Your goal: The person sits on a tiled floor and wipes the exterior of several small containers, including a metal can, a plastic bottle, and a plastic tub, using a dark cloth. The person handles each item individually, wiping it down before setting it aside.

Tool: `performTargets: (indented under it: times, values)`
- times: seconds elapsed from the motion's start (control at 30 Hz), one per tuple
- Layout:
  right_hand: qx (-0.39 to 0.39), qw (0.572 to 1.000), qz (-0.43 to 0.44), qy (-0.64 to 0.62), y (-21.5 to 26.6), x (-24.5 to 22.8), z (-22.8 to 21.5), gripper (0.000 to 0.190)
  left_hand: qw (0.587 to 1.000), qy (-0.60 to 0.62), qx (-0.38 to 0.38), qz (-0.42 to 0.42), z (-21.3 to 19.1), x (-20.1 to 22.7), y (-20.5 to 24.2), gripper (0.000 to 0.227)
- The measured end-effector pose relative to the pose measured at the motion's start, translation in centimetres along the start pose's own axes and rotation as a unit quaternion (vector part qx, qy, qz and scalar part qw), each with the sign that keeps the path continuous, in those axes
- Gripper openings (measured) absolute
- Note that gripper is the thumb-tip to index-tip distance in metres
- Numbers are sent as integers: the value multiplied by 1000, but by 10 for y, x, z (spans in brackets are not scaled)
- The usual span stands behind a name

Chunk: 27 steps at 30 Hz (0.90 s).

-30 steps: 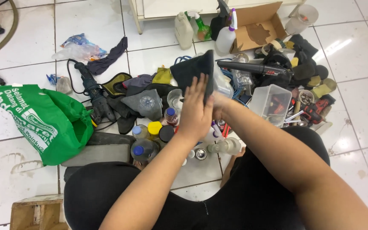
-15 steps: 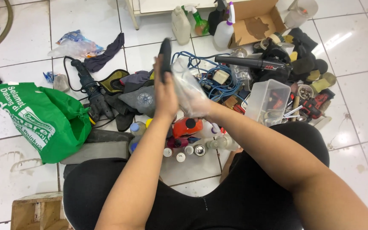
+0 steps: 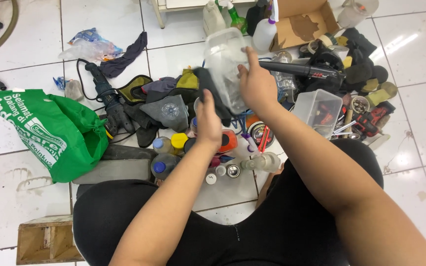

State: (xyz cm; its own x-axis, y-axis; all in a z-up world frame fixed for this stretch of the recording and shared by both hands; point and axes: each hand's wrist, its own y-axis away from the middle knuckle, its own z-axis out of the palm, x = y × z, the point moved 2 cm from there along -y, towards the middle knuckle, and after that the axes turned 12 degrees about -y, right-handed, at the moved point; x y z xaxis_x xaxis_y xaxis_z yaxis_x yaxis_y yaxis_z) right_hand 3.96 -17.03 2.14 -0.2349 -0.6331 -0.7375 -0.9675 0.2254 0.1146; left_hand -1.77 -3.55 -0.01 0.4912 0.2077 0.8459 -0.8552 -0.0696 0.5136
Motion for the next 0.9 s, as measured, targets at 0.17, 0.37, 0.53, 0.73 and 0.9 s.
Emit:
performTargets:
  times: [0.17,0.37,0.53,0.73,0.9]
  values:
    - [-116,981,7,157,34,-17,19,52,992,80,57,80,-28,13,-39,71]
    - [-121,981,31,146,16,1,22,49,953,-159,8,258,-19,-15,-26,69]
    - [-58,998,-28,-18,-6,29,27,47,931,-220,7,292,-17,-17,-21,64]
    - [-33,999,15,-7,-11,27,10,42,910,-241,-89,324,-7,-17,0,66]
    - [-67,998,14,8,7,12,18,54,989,-138,4,58,-24,-24,-37,83]
